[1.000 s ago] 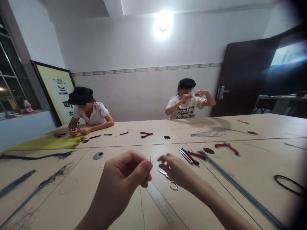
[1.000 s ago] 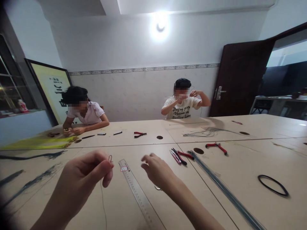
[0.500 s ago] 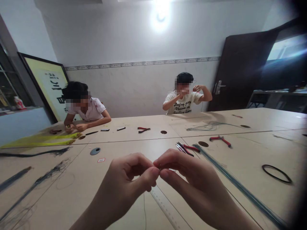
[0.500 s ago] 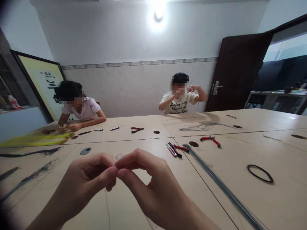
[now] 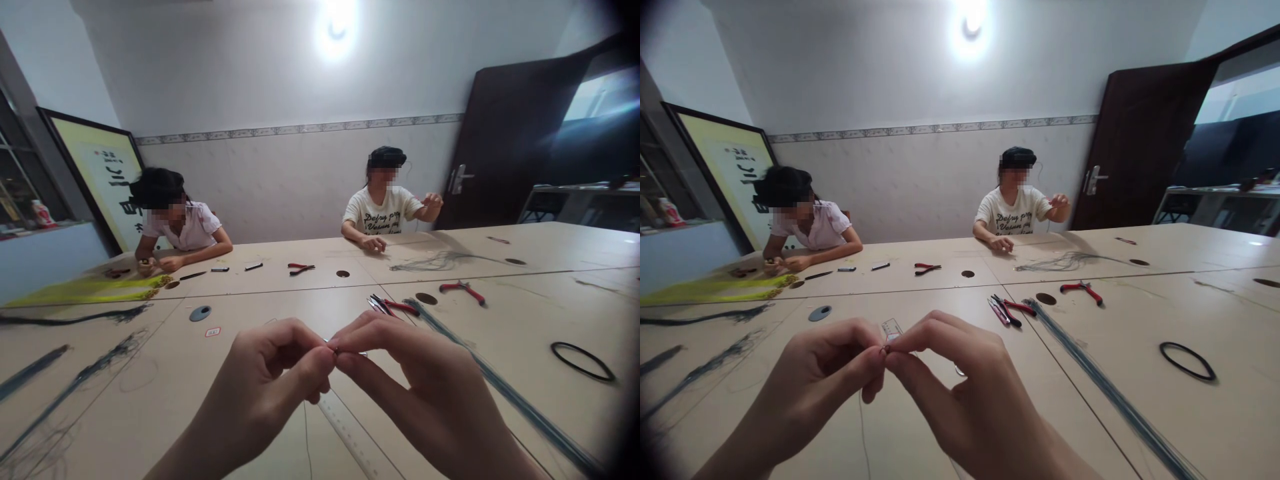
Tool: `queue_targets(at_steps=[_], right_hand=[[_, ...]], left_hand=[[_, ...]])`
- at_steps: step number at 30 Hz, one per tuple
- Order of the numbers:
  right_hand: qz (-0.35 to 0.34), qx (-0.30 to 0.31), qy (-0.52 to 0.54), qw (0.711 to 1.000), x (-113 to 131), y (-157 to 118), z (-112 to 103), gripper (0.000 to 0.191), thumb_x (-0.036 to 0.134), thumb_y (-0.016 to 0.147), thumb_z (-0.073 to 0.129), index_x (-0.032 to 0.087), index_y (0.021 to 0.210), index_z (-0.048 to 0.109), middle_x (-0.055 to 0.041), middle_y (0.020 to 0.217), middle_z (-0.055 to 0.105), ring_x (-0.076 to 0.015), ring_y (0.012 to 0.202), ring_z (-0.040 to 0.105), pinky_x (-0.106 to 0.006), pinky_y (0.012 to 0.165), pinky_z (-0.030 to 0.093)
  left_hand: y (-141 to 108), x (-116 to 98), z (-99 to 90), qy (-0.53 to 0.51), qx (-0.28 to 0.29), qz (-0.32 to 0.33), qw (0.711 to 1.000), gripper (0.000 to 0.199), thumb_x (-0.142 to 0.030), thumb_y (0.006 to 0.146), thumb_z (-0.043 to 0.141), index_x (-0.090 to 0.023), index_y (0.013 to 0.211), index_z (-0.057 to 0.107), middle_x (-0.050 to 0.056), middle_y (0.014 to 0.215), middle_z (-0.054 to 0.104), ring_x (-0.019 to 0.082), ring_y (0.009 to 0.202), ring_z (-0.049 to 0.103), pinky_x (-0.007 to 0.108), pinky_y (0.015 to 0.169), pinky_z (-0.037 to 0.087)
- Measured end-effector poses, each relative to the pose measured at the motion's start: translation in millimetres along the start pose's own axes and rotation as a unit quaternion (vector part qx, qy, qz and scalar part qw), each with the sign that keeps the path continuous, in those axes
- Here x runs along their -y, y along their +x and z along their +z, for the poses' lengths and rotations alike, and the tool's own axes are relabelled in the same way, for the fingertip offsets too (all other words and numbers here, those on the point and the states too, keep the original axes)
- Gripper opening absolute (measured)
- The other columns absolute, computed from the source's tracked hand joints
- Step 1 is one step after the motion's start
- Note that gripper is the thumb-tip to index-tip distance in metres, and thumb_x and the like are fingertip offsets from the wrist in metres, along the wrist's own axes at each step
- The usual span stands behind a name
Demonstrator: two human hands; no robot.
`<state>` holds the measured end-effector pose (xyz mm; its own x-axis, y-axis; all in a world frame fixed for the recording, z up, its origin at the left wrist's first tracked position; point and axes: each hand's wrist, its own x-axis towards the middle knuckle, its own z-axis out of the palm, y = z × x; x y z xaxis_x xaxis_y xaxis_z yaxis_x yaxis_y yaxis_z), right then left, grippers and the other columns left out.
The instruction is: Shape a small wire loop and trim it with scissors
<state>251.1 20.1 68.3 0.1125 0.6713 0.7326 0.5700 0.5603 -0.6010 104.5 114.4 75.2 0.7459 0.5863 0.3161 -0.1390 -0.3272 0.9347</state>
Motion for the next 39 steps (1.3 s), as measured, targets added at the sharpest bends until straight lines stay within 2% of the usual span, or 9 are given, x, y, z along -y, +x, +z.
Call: queue_targets(at_steps=[6,11,16,21,24,27,31,39], right_hand=[[-0.024,-0.016,-0.058,0.998,2,-3,-2,0.012,0.012,0.086,0.061,0.022,0.080,0.063,0.0063,0.073,0.065,-0.0064,0.065,0.062,-0.016,0.058,0.048],[-0.114,-0.052,-0.123,0.984,1,-3,1,0.011,0.007,0.086,0.059,0.017,0.083,0.061,0.0013,0.074,0.062,-0.0078,0.067,0.060,-0.018,0.061,0.050],[-0.184,-0.016,-0.195,0.963,-3,-2,0,0.013,0.004,0.088,0.054,0.015,0.084,0.059,-0.0024,0.075,0.062,-0.0120,0.069,0.056,-0.026,0.062,0.047],[-0.230,0.018,-0.238,0.943,-7,-1,-3,0.015,0.001,0.087,0.051,0.014,0.082,0.055,-0.0038,0.073,0.060,-0.0154,0.071,0.056,-0.032,0.066,0.044],[-0.233,0.035,-0.256,0.937,-8,1,-3,0.016,0.001,0.087,0.049,0.014,0.080,0.053,-0.0041,0.071,0.060,-0.0151,0.067,0.054,-0.032,0.064,0.042],[-0.229,0.007,-0.264,0.937,-9,2,-2,0.017,0.000,0.087,0.049,0.015,0.079,0.051,-0.0034,0.071,0.061,-0.0135,0.065,0.053,-0.031,0.064,0.043],[-0.188,-0.037,-0.230,0.954,-8,1,-4,0.011,0.007,0.091,0.051,0.016,0.085,0.051,-0.0004,0.073,0.059,-0.0106,0.068,0.053,-0.025,0.062,0.043],[-0.153,-0.024,-0.172,0.973,-5,-3,-2,0.011,0.007,0.092,0.053,0.017,0.097,0.056,0.0015,0.084,0.060,-0.0077,0.080,0.057,-0.019,0.071,0.047]], left_hand=[[-2,2,0.5,-0.028,0.017,0.001,0.999,0.017,-0.032,0.085,0.066,-0.020,0.072,0.069,-0.002,0.060,0.065,0.008,0.055,0.059,0.014,0.053,0.049],[-2,1,0.8,0.000,0.004,0.021,1.000,0.009,-0.021,0.083,0.066,-0.021,0.075,0.071,-0.004,0.063,0.067,0.007,0.056,0.058,0.012,0.054,0.048],[0,3,4.3,0.061,-0.056,0.079,0.993,0.018,-0.007,0.074,0.063,-0.022,0.067,0.069,-0.007,0.058,0.064,0.006,0.055,0.056,0.012,0.053,0.045],[0,4,7.9,0.082,-0.065,0.093,0.990,0.021,-0.004,0.070,0.059,-0.022,0.062,0.065,-0.008,0.058,0.063,0.006,0.056,0.056,0.013,0.055,0.045],[0,4,9.1,0.074,-0.072,0.095,0.990,0.021,-0.003,0.068,0.058,-0.022,0.061,0.065,-0.009,0.056,0.062,0.005,0.054,0.055,0.011,0.053,0.044],[0,4,9.1,0.053,-0.081,0.091,0.991,0.021,-0.003,0.067,0.059,-0.022,0.059,0.064,-0.009,0.054,0.061,0.004,0.051,0.053,0.010,0.049,0.043],[1,4,6.8,0.029,-0.091,0.072,0.993,0.019,-0.006,0.070,0.062,-0.021,0.058,0.064,-0.009,0.051,0.058,0.004,0.048,0.050,0.008,0.046,0.041],[1,1,4.5,0.039,-0.066,0.046,0.996,0.015,-0.015,0.076,0.064,-0.021,0.062,0.065,-0.006,0.053,0.058,0.006,0.050,0.050,0.013,0.049,0.042]])
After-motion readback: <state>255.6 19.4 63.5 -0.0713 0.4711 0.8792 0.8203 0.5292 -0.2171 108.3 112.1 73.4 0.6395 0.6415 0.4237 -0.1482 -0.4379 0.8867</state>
